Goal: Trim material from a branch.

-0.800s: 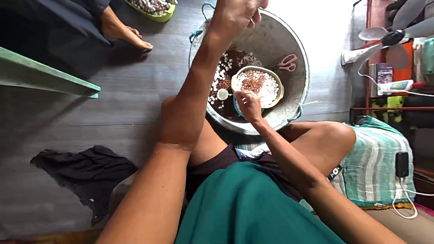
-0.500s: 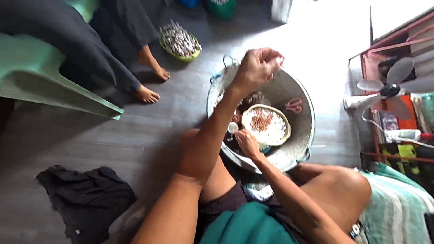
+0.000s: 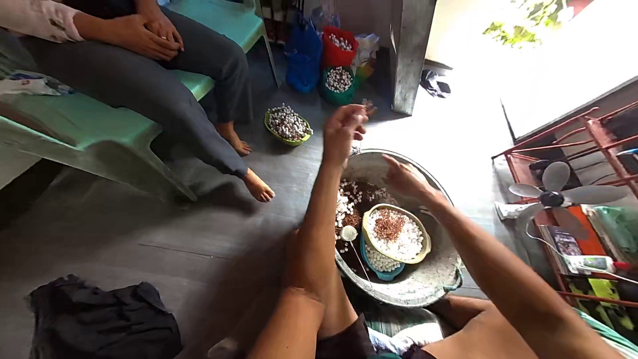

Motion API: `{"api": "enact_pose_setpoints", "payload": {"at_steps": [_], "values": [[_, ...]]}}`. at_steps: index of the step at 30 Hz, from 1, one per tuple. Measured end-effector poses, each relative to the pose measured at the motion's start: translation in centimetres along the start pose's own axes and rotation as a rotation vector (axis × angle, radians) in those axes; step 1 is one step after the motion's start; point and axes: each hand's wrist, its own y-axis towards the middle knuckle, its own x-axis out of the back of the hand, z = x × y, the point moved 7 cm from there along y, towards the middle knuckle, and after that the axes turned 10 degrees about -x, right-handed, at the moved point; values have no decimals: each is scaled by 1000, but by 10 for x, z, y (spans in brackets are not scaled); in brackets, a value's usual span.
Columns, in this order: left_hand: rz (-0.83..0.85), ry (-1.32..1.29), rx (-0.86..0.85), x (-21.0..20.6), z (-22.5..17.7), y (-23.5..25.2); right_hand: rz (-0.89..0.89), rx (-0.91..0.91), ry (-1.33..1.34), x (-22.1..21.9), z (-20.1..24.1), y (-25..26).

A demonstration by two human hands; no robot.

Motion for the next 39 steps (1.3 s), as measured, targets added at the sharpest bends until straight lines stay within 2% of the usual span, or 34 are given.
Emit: {"api": "enact_pose_setpoints", "payload": {"at_steps": [4,7,11,15,18,21,24,27,31,34,39], "values": [[-291,-47,-81,70,-22,9,-31,85,-58,53,63,88],[-422,-105,-104,95,-29,8,-73,42,-96,102,103,131],[-416,-109,-95,95,-32,11,-68,-12,-68,142,130,150],[-323,-62,-66,69,-24,15,-42,56,-83,151,103,142],[-139,12,12,30,-9,15,82,-34,-121,116,41,110],[-71,-54,174,-16,20,-9,230,-122,-66,35,-59,51],[-2,-130,223,-57,30,-24,316,-252,-25,-46,-160,-4],[119,-90,282,-90,41,-41,387,-365,-71,-126,-229,-49],[268,-32,350,-120,68,-61,237,-527,-32,-187,-278,-75],[306,18,390,-127,81,-68,117,-621,40,-190,-283,-81],[363,28,390,-138,89,-68,39,-595,62,-196,-283,-69]]}}
